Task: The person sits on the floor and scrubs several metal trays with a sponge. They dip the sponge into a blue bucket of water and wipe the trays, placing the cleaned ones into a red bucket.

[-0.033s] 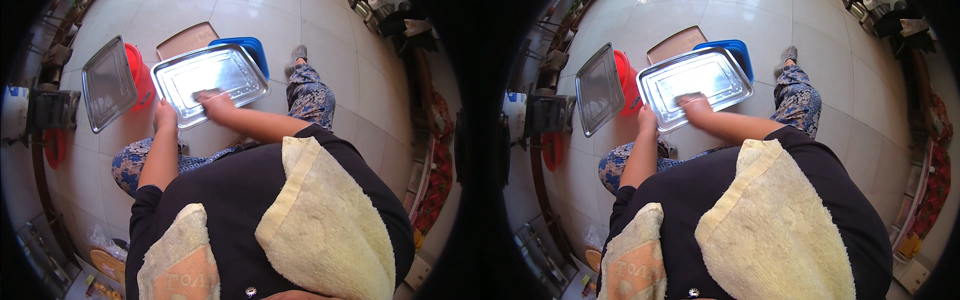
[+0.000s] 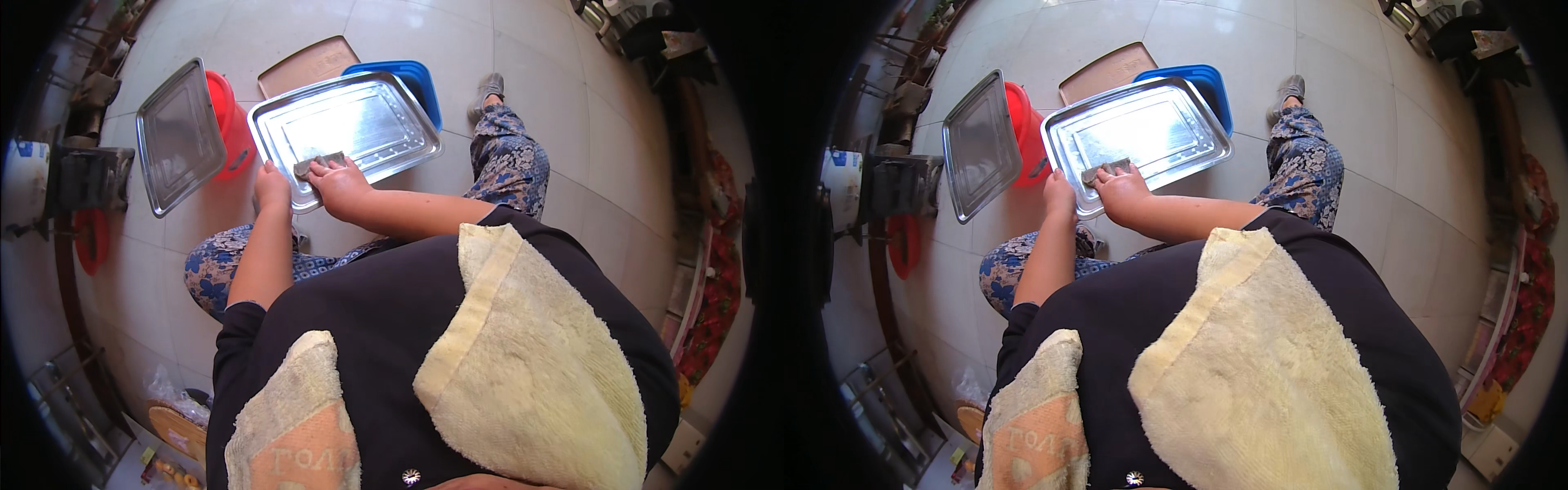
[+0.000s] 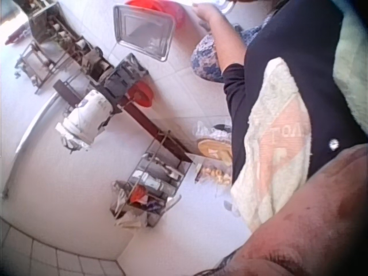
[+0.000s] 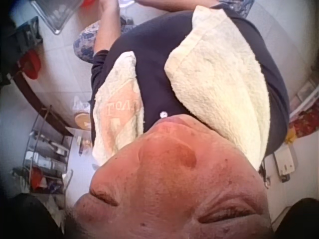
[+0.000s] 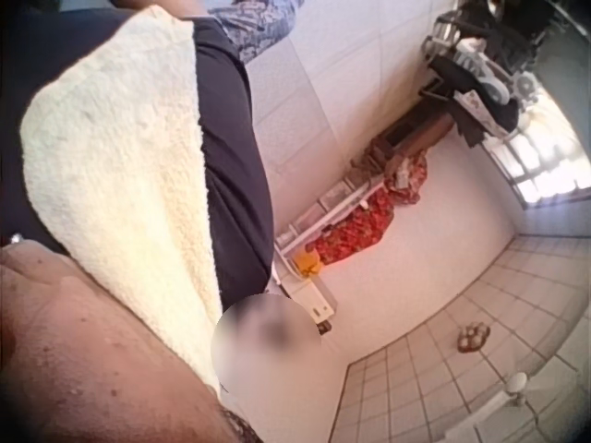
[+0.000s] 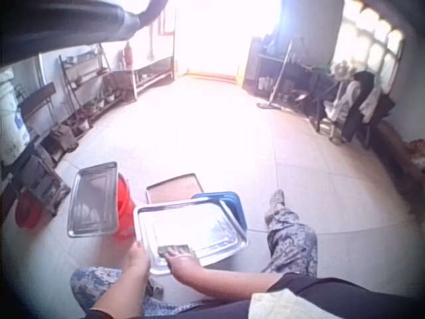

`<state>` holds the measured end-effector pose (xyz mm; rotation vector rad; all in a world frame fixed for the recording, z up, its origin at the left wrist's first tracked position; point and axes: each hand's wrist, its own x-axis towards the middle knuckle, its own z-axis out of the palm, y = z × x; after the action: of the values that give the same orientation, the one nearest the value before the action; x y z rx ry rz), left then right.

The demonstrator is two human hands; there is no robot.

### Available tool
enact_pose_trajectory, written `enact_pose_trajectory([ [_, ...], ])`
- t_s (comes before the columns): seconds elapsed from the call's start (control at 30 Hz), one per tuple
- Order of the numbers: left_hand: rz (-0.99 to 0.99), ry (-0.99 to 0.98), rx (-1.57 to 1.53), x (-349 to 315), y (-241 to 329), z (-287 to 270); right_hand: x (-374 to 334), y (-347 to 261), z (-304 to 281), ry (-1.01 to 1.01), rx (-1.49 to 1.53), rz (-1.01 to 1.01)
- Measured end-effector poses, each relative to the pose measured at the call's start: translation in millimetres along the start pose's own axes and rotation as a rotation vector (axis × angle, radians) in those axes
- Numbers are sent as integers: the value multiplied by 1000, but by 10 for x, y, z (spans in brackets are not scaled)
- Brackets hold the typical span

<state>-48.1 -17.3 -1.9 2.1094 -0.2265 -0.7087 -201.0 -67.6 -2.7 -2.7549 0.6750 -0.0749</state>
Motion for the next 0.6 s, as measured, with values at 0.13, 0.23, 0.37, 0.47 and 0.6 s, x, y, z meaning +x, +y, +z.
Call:
enact_pose_trajectory([
  [0.13, -36, -39, -76, 52, -122, -10, -189, 462, -353, -153, 94, 231],
  [0.23, -17, -8, -93, 97, -163, 53, -403, 1003, -526, -221, 20, 455],
  [0.37, -14, -25, -16, -4, -76, 87, -250, 688, -272, -175, 90, 298],
  [0.47, -13, 0, 51, -83, 13, 17, -78, -5, -126, 69, 131, 52],
  [0.6, 11, 27, 106, 104, -233, -26, -162, 378, -423, -169, 189, 156],
])
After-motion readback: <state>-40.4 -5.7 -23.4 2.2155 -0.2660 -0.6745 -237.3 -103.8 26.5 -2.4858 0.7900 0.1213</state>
